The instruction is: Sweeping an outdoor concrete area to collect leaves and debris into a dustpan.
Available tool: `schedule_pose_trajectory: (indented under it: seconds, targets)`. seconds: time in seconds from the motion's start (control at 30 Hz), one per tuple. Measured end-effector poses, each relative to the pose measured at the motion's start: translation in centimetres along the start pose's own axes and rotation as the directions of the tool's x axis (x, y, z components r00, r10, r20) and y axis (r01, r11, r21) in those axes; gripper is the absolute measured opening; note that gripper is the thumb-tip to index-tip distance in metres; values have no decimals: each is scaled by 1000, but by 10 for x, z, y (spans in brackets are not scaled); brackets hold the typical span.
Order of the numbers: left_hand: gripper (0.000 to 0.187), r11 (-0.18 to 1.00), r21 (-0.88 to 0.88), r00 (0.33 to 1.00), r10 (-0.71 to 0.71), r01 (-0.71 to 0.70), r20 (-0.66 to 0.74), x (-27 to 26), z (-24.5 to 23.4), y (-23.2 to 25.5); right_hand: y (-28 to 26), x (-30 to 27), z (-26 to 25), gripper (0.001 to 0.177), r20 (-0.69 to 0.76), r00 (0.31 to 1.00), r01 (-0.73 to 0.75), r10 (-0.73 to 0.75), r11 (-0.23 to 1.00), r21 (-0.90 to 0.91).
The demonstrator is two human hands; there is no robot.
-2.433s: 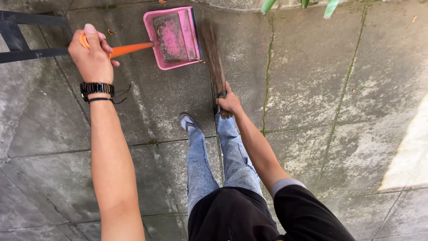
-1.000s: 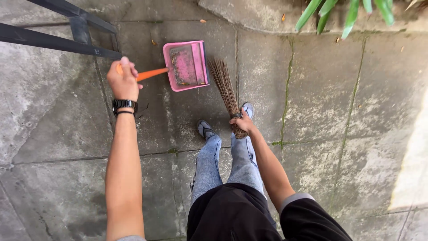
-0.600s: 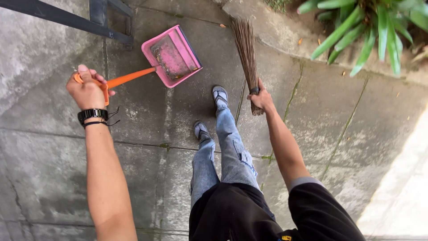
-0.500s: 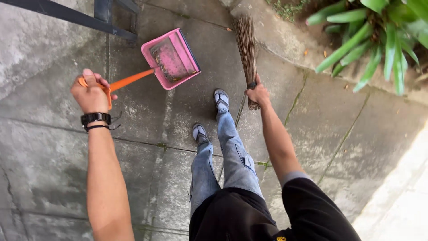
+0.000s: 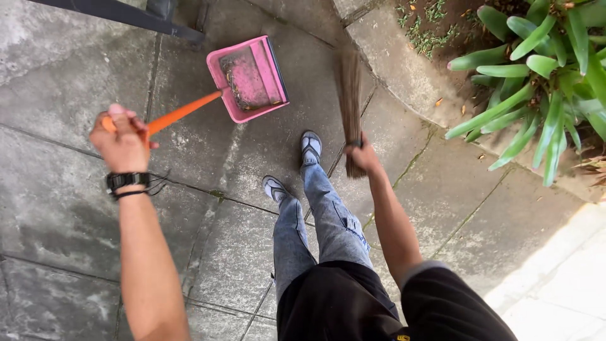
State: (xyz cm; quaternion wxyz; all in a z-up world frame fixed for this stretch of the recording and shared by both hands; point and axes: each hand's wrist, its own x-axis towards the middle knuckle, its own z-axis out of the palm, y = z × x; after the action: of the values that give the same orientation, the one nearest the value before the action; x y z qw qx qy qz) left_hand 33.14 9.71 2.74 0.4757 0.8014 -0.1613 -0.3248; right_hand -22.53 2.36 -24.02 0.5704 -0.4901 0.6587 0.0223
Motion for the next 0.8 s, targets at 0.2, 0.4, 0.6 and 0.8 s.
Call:
schedule_pose_trajectory:
  seconds: [0.2,0.4,0.6,0.8]
  targets:
    - [35,998,34,998,62,-62,6,-3,-47,5,-63,47,34,66,122,992,-9,22,994,-112]
    - [30,1000,-10,995,23,-24,-92,8,-34,-27,-113,-35,-5,96,286,928,-304,239,930,209]
    - [31,999,12,989,43,-41,-138,0,-28,-18,-71,55,34,102,42,988,-127,145,947,-297]
    - [32,998,-4,986,53,-55,-159,4,-53,-30,-76,8,54,111,161,987,94,-11,849,-520]
